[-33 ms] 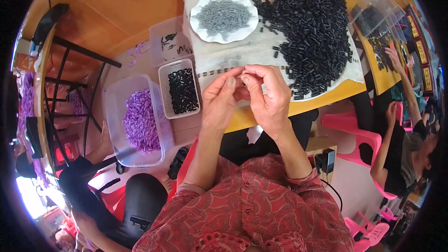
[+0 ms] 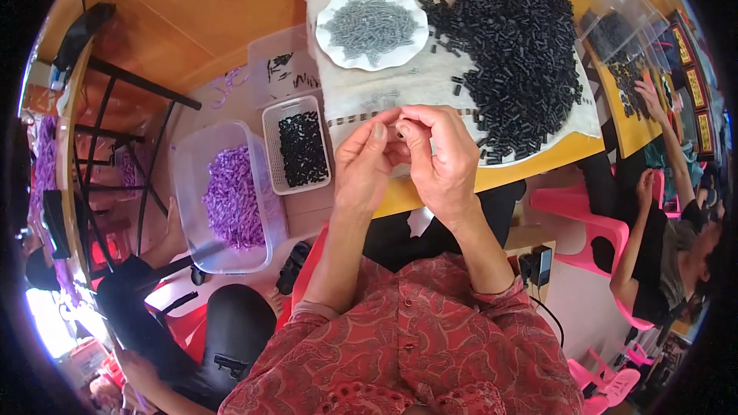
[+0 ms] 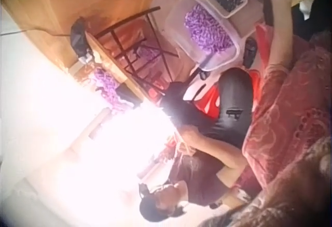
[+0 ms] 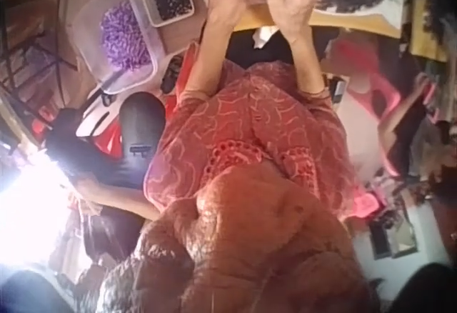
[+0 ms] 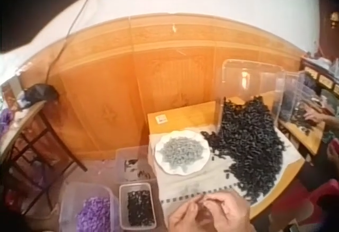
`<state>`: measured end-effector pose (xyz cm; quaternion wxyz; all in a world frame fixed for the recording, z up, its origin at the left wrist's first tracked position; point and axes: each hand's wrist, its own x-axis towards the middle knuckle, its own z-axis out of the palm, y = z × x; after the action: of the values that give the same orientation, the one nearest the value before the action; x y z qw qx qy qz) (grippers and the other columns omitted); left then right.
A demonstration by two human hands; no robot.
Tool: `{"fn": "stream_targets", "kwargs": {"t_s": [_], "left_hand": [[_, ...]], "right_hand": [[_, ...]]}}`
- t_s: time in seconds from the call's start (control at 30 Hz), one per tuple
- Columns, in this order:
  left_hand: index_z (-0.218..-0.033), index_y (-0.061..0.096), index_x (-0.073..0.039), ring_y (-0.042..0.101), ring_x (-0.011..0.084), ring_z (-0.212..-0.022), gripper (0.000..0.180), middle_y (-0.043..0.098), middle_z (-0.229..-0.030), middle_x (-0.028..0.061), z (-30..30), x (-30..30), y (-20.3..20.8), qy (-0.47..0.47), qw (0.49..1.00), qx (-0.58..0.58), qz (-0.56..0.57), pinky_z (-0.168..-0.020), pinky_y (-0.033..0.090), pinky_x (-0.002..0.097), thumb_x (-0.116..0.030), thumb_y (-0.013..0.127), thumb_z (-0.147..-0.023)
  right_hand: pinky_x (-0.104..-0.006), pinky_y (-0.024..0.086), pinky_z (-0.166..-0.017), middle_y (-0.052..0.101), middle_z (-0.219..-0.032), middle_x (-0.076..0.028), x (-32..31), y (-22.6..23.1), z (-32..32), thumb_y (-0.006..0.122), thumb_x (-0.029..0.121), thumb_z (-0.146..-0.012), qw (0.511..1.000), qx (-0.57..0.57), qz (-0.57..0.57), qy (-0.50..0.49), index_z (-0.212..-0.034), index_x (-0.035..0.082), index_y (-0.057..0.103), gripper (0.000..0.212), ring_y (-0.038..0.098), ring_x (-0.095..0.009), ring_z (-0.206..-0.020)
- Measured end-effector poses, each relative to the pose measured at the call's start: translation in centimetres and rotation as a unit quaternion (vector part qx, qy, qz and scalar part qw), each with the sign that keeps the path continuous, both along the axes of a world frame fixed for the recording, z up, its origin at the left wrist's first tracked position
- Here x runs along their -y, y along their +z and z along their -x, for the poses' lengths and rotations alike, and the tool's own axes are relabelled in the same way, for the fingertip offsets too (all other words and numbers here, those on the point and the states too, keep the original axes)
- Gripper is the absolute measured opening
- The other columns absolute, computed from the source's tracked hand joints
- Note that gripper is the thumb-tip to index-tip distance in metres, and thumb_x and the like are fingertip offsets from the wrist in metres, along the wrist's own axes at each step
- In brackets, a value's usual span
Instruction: Assembling small metal and plastic components manually at a workstation.
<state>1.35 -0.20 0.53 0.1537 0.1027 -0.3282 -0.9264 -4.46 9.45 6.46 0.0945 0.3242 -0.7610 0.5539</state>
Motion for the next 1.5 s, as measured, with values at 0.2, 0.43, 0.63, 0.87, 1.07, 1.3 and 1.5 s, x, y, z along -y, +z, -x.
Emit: {"fn": "stream_targets", "kwargs": {"t_s": [0.2, 0.43, 0.63, 0.87, 1.07, 1.3, 1.5], "left_hand": [[-0.119, 0.061, -0.002, 0.062, 0.0116, -0.081, 0.026, 0.066, -0.094, 0.0031, 0.2, -0.3, -1.8, 0.062, 0.998, -0.006, -0.023, -0.072, 0.052, 0.0254, -0.019, 0.052, -0.101], [-0.125, 0.057, 0.000, 0.064, 0.0182, -0.077, 0.032, 0.068, -0.097, 0.0133, 0.3, 0.3, -1.0, 0.043, 0.996, 0.078, -0.015, -0.074, 0.056, 0.0338, -0.017, 0.058, -0.098], [-0.124, 0.057, 0.001, 0.065, 0.0183, -0.083, 0.031, 0.068, -0.099, 0.0124, 0.5, 0.7, -1.0, 0.003, 0.999, 0.032, -0.039, -0.077, 0.056, 0.0342, -0.016, 0.057, -0.098], [-0.123, 0.057, 0.003, 0.065, 0.0170, -0.080, 0.030, 0.068, -0.097, 0.0127, -0.1, 1.0, -0.1, 0.025, 0.999, 0.029, -0.026, -0.075, 0.057, 0.0337, -0.014, 0.054, -0.099], [-0.123, 0.058, 0.003, 0.065, 0.0161, -0.080, 0.029, 0.068, -0.097, 0.0116, 0.0, 0.5, 0.2, 0.018, 0.998, 0.053, -0.012, -0.074, 0.056, 0.0329, -0.013, 0.054, -0.099], [-0.122, 0.059, 0.002, 0.065, 0.0160, -0.080, 0.028, 0.069, -0.097, 0.0123, 0.2, 0.2, 0.0, 0.010, 0.998, 0.055, -0.006, -0.074, 0.056, 0.0329, -0.013, 0.053, -0.099], [-0.121, 0.060, 0.001, 0.064, 0.0150, -0.079, 0.027, 0.068, -0.098, 0.0124, 0.2, -0.1, -0.1, 0.015, 0.998, 0.062, 0.011, -0.074, 0.057, 0.0328, -0.011, 0.056, -0.098]], "right_hand": [[-0.0287, 0.053, -0.067, 0.067, -0.090, -0.012, 3.1, 1.5, -0.7, 0.070, -0.002, -0.083, 0.994, -0.088, -0.016, 0.054, -0.099, 0.000, 0.065, 0.017, 0.067, -0.020, -0.076], [-0.0426, 0.051, -0.074, 0.063, -0.094, -0.015, 10.8, -1.7, -3.7, 0.062, -0.001, -0.080, 0.964, -0.047, -0.053, 0.255, -0.106, 0.000, 0.056, 0.027, 0.064, -0.033, -0.084], [-0.0395, 0.052, -0.073, 0.064, -0.091, -0.013, 8.5, -0.8, -4.0, 0.064, 0.001, -0.078, 0.982, -0.094, -0.041, 0.159, -0.100, 0.002, 0.058, 0.023, 0.064, -0.028, -0.084], [-0.0389, 0.051, -0.057, 0.062, -0.079, -0.012, 0.0, -0.7, 2.8, 0.067, 0.004, -0.082, 0.993, -0.070, -0.063, -0.076, -0.088, 0.004, 0.062, 0.008, 0.062, -0.030, -0.066], [-0.0407, 0.052, -0.061, 0.064, -0.082, -0.014, -4.5, -4.3, 7.5, 0.069, 0.013, -0.084, 0.938, -0.069, -0.263, -0.215, -0.089, 0.003, 0.067, 0.011, 0.065, -0.033, -0.068], [-0.0442, 0.051, -0.062, 0.063, -0.084, -0.015, -3.5, -4.7, 8.2, 0.070, 0.020, -0.084, 0.907, -0.027, -0.353, -0.229, -0.084, 0.003, 0.068, 0.017, 0.064, -0.035, -0.071], [-0.0350, 0.050, -0.060, 0.064, -0.079, -0.011, -4.1, -4.8, 7.3, 0.068, 0.016, -0.086, 0.968, 0.004, -0.206, -0.141, -0.090, 0.002, 0.070, 0.015, 0.063, -0.024, -0.066]]}}
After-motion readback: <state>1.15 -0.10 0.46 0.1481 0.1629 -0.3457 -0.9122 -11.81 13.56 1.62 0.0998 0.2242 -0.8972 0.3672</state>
